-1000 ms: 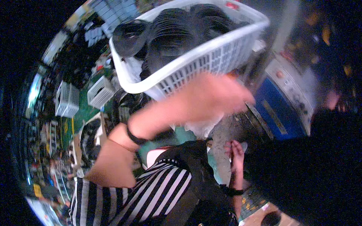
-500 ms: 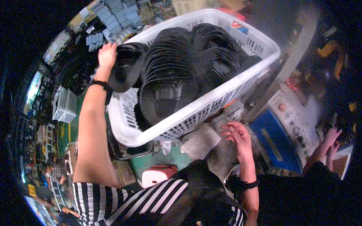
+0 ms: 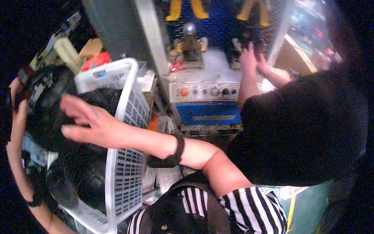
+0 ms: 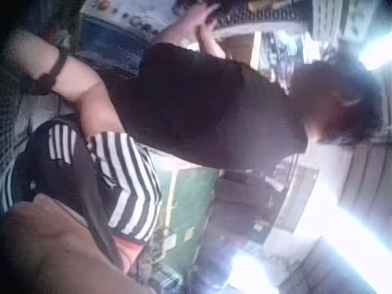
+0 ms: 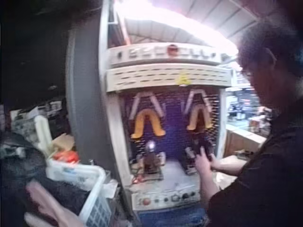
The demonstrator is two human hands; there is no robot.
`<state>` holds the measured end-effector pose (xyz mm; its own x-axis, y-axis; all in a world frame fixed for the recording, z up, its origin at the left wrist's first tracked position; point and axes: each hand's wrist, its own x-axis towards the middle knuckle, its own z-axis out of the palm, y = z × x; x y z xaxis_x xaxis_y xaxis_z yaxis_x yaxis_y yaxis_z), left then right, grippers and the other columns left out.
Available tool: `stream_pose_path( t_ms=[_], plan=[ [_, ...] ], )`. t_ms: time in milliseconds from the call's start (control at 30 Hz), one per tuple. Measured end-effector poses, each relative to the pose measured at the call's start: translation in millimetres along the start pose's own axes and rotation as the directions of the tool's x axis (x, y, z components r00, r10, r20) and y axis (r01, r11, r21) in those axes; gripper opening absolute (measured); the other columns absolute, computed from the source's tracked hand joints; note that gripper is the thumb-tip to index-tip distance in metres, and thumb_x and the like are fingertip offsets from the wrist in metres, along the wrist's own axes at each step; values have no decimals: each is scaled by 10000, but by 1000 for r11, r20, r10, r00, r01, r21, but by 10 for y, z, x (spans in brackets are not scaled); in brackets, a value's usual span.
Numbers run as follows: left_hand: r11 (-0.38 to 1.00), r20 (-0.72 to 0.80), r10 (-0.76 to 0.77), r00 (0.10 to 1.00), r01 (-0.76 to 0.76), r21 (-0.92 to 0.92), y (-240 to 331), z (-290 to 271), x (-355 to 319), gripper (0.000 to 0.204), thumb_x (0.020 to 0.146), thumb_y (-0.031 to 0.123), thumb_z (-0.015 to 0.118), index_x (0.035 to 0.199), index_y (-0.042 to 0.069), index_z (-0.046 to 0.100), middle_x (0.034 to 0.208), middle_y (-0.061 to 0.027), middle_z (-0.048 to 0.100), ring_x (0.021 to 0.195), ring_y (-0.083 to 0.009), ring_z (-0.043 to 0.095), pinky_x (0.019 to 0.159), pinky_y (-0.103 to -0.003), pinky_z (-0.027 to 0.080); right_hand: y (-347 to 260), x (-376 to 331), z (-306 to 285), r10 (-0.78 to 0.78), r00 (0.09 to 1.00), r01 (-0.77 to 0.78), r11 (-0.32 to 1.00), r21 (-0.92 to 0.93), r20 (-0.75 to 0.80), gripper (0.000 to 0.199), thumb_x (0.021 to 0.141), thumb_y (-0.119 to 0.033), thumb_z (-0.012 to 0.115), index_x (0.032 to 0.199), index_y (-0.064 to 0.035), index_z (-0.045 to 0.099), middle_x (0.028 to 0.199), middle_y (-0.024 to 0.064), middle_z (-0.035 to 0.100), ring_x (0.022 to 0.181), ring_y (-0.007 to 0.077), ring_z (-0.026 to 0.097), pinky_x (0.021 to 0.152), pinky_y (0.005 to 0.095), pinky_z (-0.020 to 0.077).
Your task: Using a lasting machine to shape and heat-set shoe uppers on lasts in a factory setting.
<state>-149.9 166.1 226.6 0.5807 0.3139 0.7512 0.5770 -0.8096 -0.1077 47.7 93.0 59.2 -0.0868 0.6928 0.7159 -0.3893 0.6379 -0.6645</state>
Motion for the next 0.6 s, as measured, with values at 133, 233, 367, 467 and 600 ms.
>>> stream_pose_path(
  t_ms=[133,233,367,467,600],
  plan=[
    [973,368,63,928,-140,185,1361,1275,663,268,752,110,579,983,-25,586,918,-203,628,860,-309,634,733,-379,490,-87,291,-738,-68,887,129,986,104,-458,458,940,-410,455,1169,-13,470,1064,84,556,1028,149,496,937,309,370],
    [894,500,417,759,-242,-378,1407,2132,946,212,793,190,605,888,1,598,759,-156,613,676,-234,608,630,-363,473,-34,0,-1663,15,684,72,994,88,-729,222,946,-261,474,983,-55,550,894,36,595,803,122,558,739,291,459],
    [773,363,399,842,-96,-627,1461,3011,1564,257,888,261,542,950,22,615,817,-101,631,750,-152,586,693,-296,469,-310,-486,-2656,154,790,-199,980,-10,-593,327,902,-212,553,1168,-25,520,1058,31,613,918,101,590,859,265,456],
    [490,303,508,806,18,-871,1557,3655,1651,333,942,296,471,1113,41,601,1041,-54,625,1014,-159,547,923,-272,398,-415,-626,-3006,302,833,-442,867,-229,-464,265,897,-224,570,1048,-9,596,921,-4,623,811,56,546,747,222,442],
    [495,639,762,106,540,-681,1393,4094,1646,353,902,329,559,1037,8,613,924,-2,632,890,-82,546,861,-252,423,-517,-611,-3277,359,820,-479,856,-193,-446,212,852,-183,638,973,-10,630,860,-19,631,760,42,551,683,206,451]
  ],
)
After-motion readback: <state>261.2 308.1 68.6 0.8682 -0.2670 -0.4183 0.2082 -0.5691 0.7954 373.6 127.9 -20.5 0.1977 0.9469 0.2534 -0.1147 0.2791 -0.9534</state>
